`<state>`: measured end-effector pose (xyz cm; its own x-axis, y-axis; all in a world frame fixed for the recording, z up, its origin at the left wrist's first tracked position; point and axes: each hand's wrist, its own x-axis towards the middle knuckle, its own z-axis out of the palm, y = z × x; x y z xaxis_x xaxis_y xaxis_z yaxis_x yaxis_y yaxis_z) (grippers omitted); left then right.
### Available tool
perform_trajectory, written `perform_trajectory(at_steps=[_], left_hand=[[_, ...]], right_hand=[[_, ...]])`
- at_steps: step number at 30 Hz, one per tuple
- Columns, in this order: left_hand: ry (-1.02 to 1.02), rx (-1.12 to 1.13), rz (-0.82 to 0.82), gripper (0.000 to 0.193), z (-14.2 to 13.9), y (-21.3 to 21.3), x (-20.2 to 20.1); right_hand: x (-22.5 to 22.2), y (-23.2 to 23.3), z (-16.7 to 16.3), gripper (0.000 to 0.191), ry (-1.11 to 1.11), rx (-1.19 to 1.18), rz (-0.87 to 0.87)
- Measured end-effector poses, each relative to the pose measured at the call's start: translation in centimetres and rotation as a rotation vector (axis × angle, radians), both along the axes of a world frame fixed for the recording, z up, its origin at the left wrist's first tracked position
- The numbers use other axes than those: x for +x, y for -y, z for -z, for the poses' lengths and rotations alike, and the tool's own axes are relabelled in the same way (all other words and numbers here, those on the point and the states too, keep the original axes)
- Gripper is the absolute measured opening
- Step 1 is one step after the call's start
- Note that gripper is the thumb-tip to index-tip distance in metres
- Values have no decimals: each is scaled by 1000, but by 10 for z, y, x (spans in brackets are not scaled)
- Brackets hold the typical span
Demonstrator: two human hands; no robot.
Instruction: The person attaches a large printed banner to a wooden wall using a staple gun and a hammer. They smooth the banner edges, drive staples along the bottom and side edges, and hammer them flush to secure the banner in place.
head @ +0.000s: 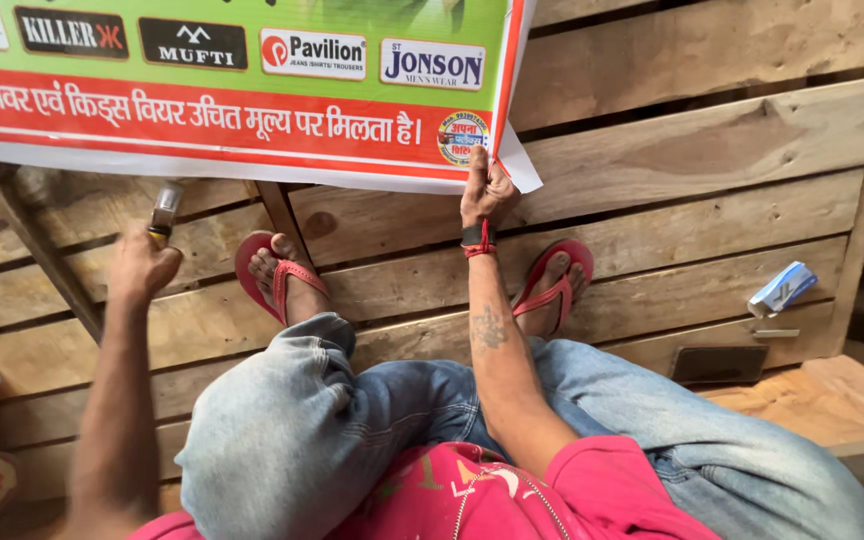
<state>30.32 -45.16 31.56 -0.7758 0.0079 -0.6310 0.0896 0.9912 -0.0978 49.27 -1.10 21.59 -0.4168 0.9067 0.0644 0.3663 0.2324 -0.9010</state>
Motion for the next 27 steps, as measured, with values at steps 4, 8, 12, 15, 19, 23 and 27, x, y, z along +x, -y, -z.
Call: perform_trajectory(at_steps=[4, 8, 12, 15, 19, 23, 27], left_hand=[[440, 416, -373, 54, -69, -66, 10], [584, 691, -117, 81, -96, -185, 44], [623, 596, 70, 58, -70, -279, 65], [526, 408, 146, 47, -39, -307, 78], [440, 418, 135, 44, -13, -313, 96], [468, 368, 55, 44, -12, -319, 101], [527, 460, -53, 40, -18, -338, 100]], right_hand=[[3, -2, 1, 42, 57, 72, -22], [4, -2, 1, 42, 43, 10, -15], [6, -1, -1, 44, 44, 36, -6], [7, 0, 2, 41, 17, 46, -24], [7, -1, 9, 48, 100, 56, -1], [6, -2, 12, 43, 66, 54, -9], [6, -5, 12, 39, -14, 87, -3]])
